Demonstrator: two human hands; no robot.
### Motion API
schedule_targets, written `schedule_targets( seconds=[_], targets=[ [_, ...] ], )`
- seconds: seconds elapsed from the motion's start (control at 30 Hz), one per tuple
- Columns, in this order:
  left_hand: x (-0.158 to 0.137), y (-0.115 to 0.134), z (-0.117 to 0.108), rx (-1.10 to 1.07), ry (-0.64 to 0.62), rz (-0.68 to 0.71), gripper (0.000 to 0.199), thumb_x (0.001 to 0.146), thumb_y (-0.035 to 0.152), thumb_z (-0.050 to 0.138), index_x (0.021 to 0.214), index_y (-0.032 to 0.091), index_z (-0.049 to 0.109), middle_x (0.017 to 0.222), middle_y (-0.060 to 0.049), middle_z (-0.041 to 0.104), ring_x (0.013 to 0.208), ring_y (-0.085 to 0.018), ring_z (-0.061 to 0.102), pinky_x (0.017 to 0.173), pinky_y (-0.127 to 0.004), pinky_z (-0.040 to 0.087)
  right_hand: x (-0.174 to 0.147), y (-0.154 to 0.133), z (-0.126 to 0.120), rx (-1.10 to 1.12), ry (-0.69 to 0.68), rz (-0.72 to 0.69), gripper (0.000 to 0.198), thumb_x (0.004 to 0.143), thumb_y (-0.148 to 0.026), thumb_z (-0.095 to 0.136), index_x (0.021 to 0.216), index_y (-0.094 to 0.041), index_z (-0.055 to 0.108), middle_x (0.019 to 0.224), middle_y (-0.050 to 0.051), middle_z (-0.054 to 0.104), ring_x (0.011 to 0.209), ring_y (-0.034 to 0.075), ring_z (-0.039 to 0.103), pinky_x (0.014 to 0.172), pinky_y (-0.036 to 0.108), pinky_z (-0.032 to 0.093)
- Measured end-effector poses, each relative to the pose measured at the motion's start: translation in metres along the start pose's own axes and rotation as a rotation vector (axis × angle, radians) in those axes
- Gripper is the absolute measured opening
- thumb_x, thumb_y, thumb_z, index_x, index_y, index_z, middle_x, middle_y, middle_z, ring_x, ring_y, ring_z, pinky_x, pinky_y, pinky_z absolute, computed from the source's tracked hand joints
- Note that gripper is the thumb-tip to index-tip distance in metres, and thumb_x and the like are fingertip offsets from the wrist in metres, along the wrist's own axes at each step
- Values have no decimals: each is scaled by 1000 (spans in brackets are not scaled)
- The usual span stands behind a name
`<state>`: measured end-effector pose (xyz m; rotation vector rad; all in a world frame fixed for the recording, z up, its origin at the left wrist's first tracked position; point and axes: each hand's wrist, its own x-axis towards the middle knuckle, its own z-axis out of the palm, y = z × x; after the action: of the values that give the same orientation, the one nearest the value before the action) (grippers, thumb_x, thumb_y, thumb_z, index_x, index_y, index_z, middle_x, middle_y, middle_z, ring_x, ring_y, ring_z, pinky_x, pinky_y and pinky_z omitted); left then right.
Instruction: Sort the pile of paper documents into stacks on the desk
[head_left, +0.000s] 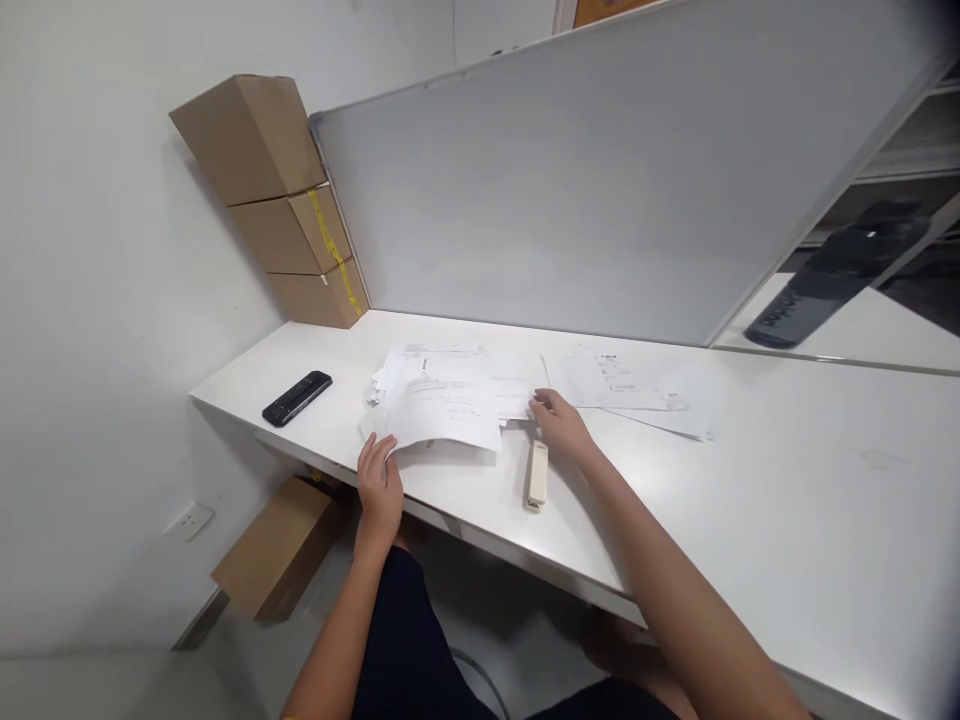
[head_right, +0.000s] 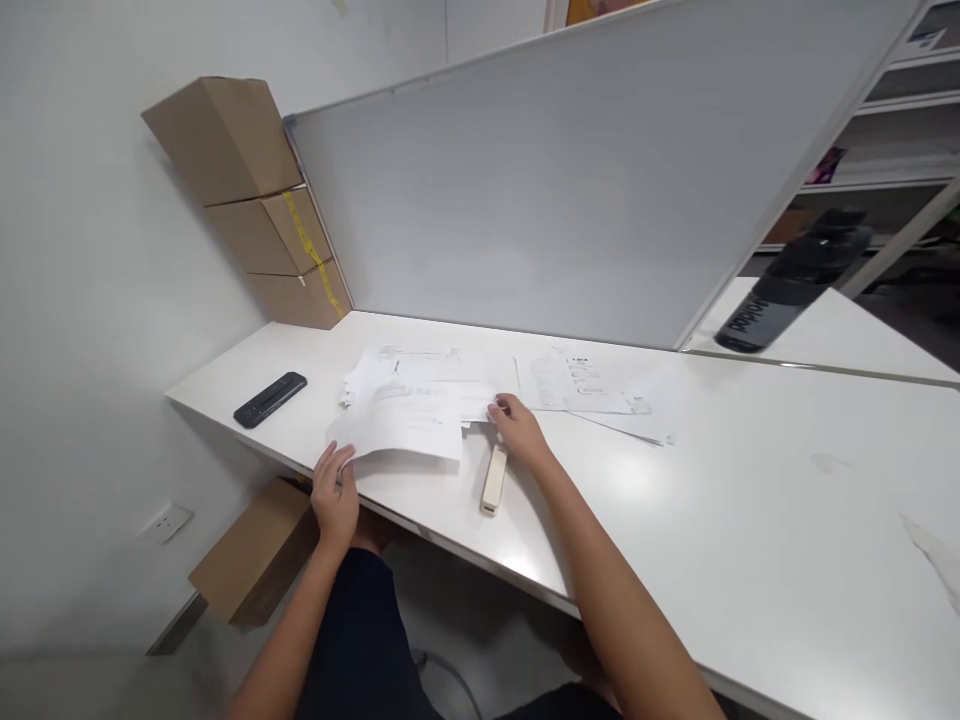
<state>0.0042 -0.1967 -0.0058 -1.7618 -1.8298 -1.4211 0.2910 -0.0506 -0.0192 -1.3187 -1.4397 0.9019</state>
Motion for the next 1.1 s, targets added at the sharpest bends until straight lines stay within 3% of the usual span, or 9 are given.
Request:
schedule_targets(
  seconds=[0.13,0.2,0.37,0.5,0.57,0.67,0.8,0.97,1.1],
  targets=[
    [-28,-17,-18,-26,131,85,26,95,16,45,101,23,69,108,-8,69,130,-25,54,108,-47,46,-8,-10,12,84,-242,-6,39,84,-47,58,116,-27,66,119,6,69,105,25,65,91,41,51],
    [-41,-31,-24,-59,158,46,22,92,13,48,91,21,69,113,-9,66,136,-26,49,111,-47,43,-9,-10,13,84,-323,-2,40,85,-47,58,120,-28,65,128,5,66,113,25,62,97,42,48],
    [-62,-52,-30,-271,191,-316,7,86,19,61,90,21,66,129,-10,58,140,-28,43,117,-46,33,-5,-7,4,32,-286,26,35,85,-47,56,111,-27,68,124,5,68,114,26,61,100,44,46],
    [-59,-52,-26,-746,422,-748,32,81,28,70,112,25,61,129,-9,59,129,-26,53,107,-42,43,-8,-15,2,-1,-197,-13,33,82,-47,55,100,-24,70,113,7,72,108,27,63,99,45,45],
    [-55,-46,-25,-1019,470,-934,36,82,35,67,116,23,61,125,-10,63,118,-25,60,96,-41,51,-10,-20,2,-23,-179,-20,32,80,-47,55,97,-23,70,109,7,73,106,28,64,98,45,46],
    [-50,-31,-25,-1261,413,-1003,44,87,47,60,122,21,63,131,-13,62,115,-27,62,84,-39,55,-13,-22,3,-65,-197,-30,33,80,-47,53,96,-23,70,108,7,73,104,28,64,95,44,46],
    [-47,-9,-23,-1267,354,-955,52,89,57,59,129,24,62,138,-13,60,119,-29,62,81,-37,58,-18,-25,4,-157,-208,-116,35,84,-47,49,100,-22,69,110,9,72,103,28,63,91,43,48],
    [-50,-4,-18,-1089,320,-1039,53,79,27,77,130,24,62,131,-11,66,114,-26,66,86,-33,59,-25,-44,2,-312,-195,-340,33,86,-46,48,94,-22,69,98,10,71,97,29,62,89,45,46],
    [-58,1,-17,-1047,273,-1131,50,79,16,77,126,23,65,125,-9,69,111,-25,67,93,-37,58,-34,-60,5,-352,-329,-278,30,85,-46,53,96,-23,69,93,9,71,89,28,63,83,43,46]
  ],
)
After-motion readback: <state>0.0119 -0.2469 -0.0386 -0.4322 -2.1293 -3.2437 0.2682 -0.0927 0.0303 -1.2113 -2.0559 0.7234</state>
